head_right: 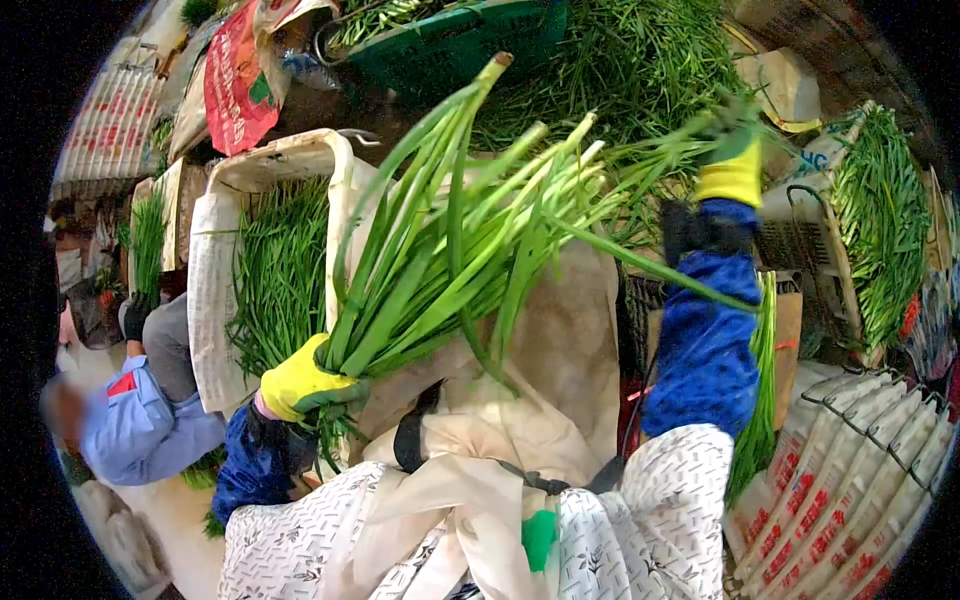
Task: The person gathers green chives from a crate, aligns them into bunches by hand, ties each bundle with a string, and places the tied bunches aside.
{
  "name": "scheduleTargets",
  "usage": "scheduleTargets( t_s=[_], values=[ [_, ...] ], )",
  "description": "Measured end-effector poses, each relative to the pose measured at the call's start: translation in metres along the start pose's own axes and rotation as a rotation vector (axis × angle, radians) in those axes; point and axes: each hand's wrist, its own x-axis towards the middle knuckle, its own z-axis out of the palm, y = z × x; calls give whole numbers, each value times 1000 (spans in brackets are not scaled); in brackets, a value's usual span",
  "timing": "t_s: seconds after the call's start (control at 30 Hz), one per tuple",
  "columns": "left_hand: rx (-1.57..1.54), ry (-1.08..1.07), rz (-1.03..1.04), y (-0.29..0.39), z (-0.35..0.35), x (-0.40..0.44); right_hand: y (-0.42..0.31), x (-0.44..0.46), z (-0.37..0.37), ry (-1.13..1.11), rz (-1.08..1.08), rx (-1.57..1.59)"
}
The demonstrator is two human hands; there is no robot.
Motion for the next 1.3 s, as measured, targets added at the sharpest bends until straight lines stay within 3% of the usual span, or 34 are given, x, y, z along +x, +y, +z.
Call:
scheduleTargets(
  t_s=[0.07,0.13,0.2,0.3,0.33,0.37,0.4,0.47,0.5,0.53,0.6,0.7,0.73,0.77,0.8,0.87,0.9,0.93,0.97,1.03,1.07,1.1,1.13,1.2,1.27,1.3],
  values=[
    [13,16,-14,-6,-1,-3,-18,27,-21,121,204,-527],
    [13,25,-49,-1,-1,-3,13,84,-64,-300,-253,-1494],
    [15,14,-46,-1,-1,-2,-21,27,-5,-434,-523,-1263],
    [108,7,96,-6,-2,7,-71,-72,96,-998,-425,-912],
    [150,5,151,-4,-2,9,-60,-83,115,-1094,-555,-1057],
    [189,2,26,-1,-5,8,-56,-101,135,-1129,-515,-1337],
    [171,6,28,6,-4,6,-38,-107,146,-1225,-543,-1425],
    [120,24,24,12,-1,1,-32,-128,167,-1463,-498,-1319],
    [203,22,156,2,-8,3,-23,-129,169,-1487,-369,-1243],
    [208,38,135,3,-11,-2,-13,-128,169,-1501,-239,-1166],
    [244,91,180,-4,-21,-9,-8,-123,159,-1491,-110,-867],
    [332,176,175,-2,-22,-12,-8,-96,126,-1169,-153,-670],
    [365,194,210,-5,-22,-13,-17,-77,115,-995,-449,-923],
    [356,200,189,-6,-22,-13,-13,-56,96,-644,-481,-1021],
    [345,211,165,-4,-21,-14,-34,-49,83,-430,-392,-1254],
    [350,235,158,-7,-22,-16,-44,-3,36,-91,-514,-1479],
    [373,235,177,-7,-23,-14,-67,-18,41,-68,-534,-1547],
    [402,229,200,-6,-24,-11,-89,-68,62,-105,-749,-1334],
    [374,217,191,-4,-24,-8,-100,-95,70,-376,-825,-951],
    [382,217,165,-1,-22,-5,-107,-160,96,-667,-891,-889],
    [396,208,149,2,-21,-4,-109,-182,121,-915,-1146,-785],
    [412,216,272,-4,-21,1,-100,-189,127,-1019,-1164,-919],
    [428,210,234,-1,-22,0,-93,-187,128,-1211,-1080,-1181],
    [440,212,157,1,-20,-5,-75,-182,122,-1083,-977,-893],
    [353,212,126,-1,-16,-6,-64,-163,111,-781,-642,-738],
    [307,224,114,-4,-15,-10,-66,-120,88,-502,-734,-1201]
  ],
)
